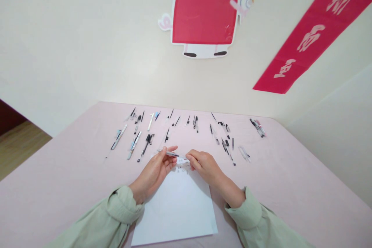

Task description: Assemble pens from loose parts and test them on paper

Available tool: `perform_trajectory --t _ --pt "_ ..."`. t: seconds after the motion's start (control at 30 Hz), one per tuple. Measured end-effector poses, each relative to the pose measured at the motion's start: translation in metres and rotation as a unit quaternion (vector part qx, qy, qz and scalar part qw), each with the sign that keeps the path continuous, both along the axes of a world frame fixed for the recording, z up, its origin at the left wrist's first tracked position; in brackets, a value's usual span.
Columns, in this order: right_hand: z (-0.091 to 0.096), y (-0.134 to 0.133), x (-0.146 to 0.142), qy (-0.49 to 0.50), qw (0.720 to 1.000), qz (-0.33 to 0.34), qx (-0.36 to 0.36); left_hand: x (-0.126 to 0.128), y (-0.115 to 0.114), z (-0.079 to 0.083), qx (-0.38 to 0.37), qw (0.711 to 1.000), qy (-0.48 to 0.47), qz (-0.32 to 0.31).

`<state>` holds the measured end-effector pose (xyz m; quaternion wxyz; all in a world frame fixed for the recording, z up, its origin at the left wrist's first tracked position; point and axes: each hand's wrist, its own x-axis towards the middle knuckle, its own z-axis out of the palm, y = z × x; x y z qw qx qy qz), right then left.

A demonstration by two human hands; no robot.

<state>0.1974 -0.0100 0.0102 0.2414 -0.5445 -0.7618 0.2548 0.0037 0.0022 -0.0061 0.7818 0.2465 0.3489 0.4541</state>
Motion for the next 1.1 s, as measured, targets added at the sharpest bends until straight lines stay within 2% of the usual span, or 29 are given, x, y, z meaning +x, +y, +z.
perform_trajectory --t 0.17,0.27,0.43,0.5,0.63,0.73,0.8,0.93,1.1 --pt "-0.003 0.001 0.002 0.01 1.0 -0.028 -0.001 0.0 0.002 0.0 -0.017 1.0 -0.006 0.014" --pt "-0.004 0.001 0.001 0.091 0.994 -0.028 -0.045 0.0 0.001 -0.001 -0.005 1.0 -0.002 0.016" --pt "-0.008 0.004 -0.001 0.267 0.946 -0.03 -0.182 0.0 0.0 0.001 0.009 1.0 0.0 0.005" --pt "-0.011 0.006 -0.001 0.295 0.935 -0.037 -0.193 0.0 0.001 0.001 0.009 1.0 -0.001 0.003" --pt "-0.013 0.008 0.0 0.305 0.933 -0.051 -0.185 0.0 0.003 -0.001 0.007 1.0 -0.011 0.02" --pt "-0.013 0.007 0.0 0.302 0.937 -0.057 -0.166 0.0 0.003 -0.003 0.008 1.0 -0.004 0.029" --pt "-0.011 0.005 0.0 0.277 0.951 -0.053 -0.128 0.0 0.002 -0.003 0.013 0.999 -0.001 0.03" --pt "-0.005 0.0 0.0 0.139 0.99 -0.037 -0.007 0.0 0.002 -0.003 0.017 0.999 0.002 0.039" --pt "0.004 -0.004 -0.002 0.006 0.997 -0.013 0.081 0.001 0.002 -0.003 0.009 0.999 0.0 0.048"
